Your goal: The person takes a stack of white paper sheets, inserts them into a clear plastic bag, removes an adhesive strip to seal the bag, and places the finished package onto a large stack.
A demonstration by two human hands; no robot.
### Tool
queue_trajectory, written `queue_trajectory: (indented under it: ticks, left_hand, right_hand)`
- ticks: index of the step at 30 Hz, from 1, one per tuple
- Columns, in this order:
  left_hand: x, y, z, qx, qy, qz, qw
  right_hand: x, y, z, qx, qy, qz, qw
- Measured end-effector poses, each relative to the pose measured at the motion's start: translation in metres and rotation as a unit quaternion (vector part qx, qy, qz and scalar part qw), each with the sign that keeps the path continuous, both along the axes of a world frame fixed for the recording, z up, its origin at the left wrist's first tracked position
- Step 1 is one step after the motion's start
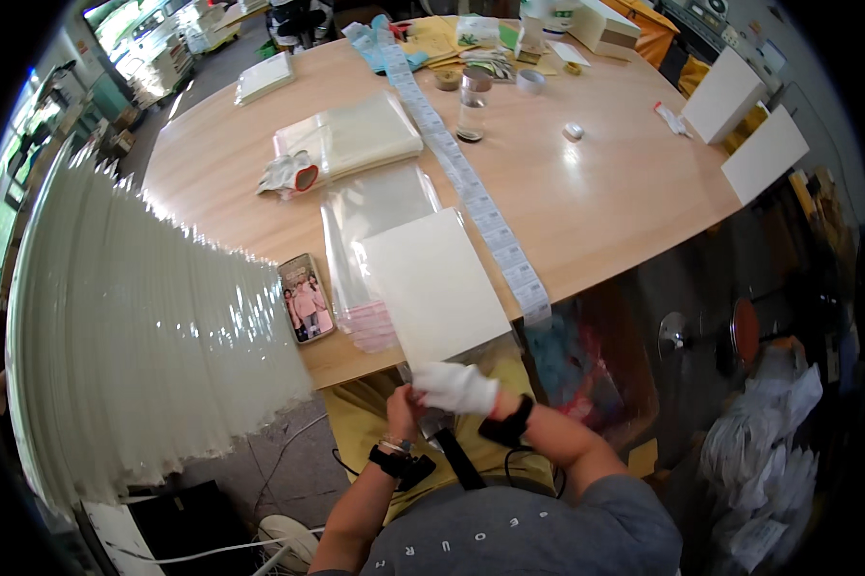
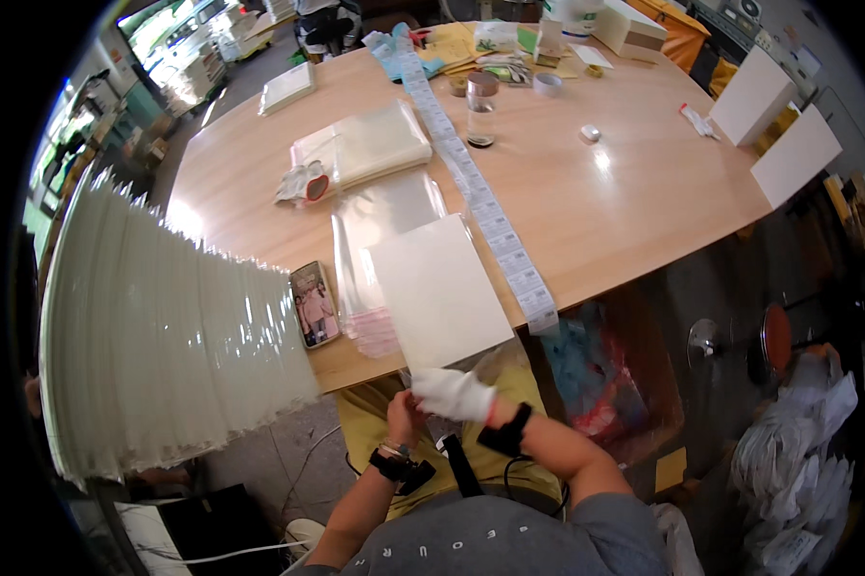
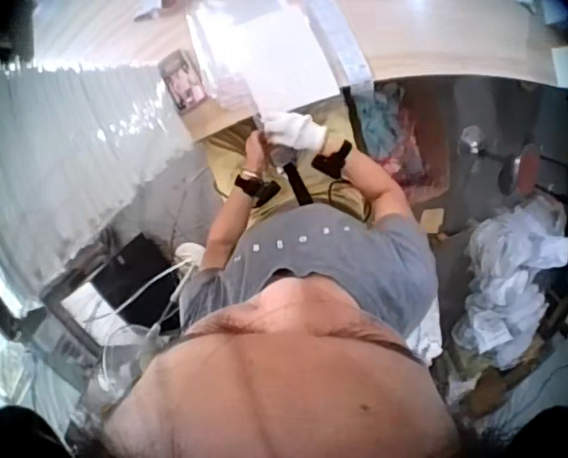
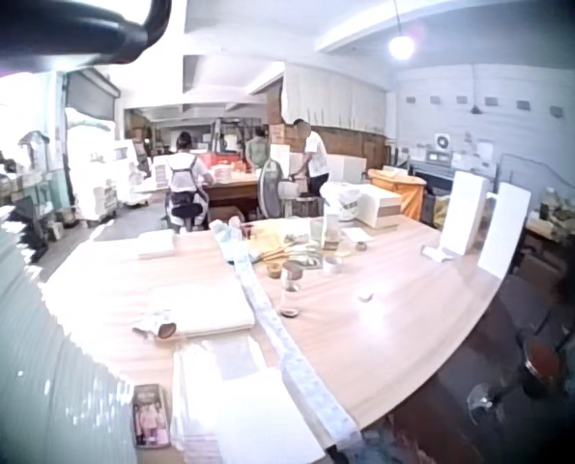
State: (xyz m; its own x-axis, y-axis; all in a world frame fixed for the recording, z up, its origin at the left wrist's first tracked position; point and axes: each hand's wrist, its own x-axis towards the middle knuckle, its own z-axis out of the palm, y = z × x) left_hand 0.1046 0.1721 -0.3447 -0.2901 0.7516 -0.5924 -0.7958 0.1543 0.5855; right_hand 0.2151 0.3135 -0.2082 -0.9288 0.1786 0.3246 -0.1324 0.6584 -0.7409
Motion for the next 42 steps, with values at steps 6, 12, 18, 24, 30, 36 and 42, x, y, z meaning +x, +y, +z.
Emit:
queue_trajectory:
  ticks: [6, 12, 18, 24, 30, 36, 42]
  left_hand:
    - [0.003, -0.001, 0.069, -0.02, 0.209, -0.075, 0.975]
    - [-0.017, 0.0, 0.093, -0.029, 0.735, -0.105, 0.669]
    - [-0.029, 0.033, 0.089, 0.1, 0.92, -0.107, 0.362]
    - [-0.037, 0.036, 0.103, 0.214, 0.861, -0.184, 0.423]
    - [-0.034, 0.026, 0.097, 0.184, 0.801, -0.189, 0.538]
    - [-0.02, 0.02, 0.076, -0.085, 0.531, -0.113, 0.836]
    - [-0.014, 0.016, 0.043, -0.09, 0.156, 0.018, 0.983]
  right_hand:
    - [0.242, 0.133, 0.024, -0.012, 0.104, -0.717, 0.689]
    - [0.262, 0.093, -0.04, 0.209, -0.516, -0.167, 0.814]
    - [0.131, 0.092, -0.016, 0.154, -0.057, -0.277, 0.947]
    - [0.124, 0.121, -0.017, 0.193, 0.035, -0.065, 0.978]
    - [0.133, 0.116, -0.021, 0.069, -0.035, -0.107, 0.991]
    - [0.099, 0.078, -0.029, 0.046, -0.168, -0.36, 0.917]
    - [0.092, 0.061, -0.056, -0.043, -0.105, -0.51, 0.852]
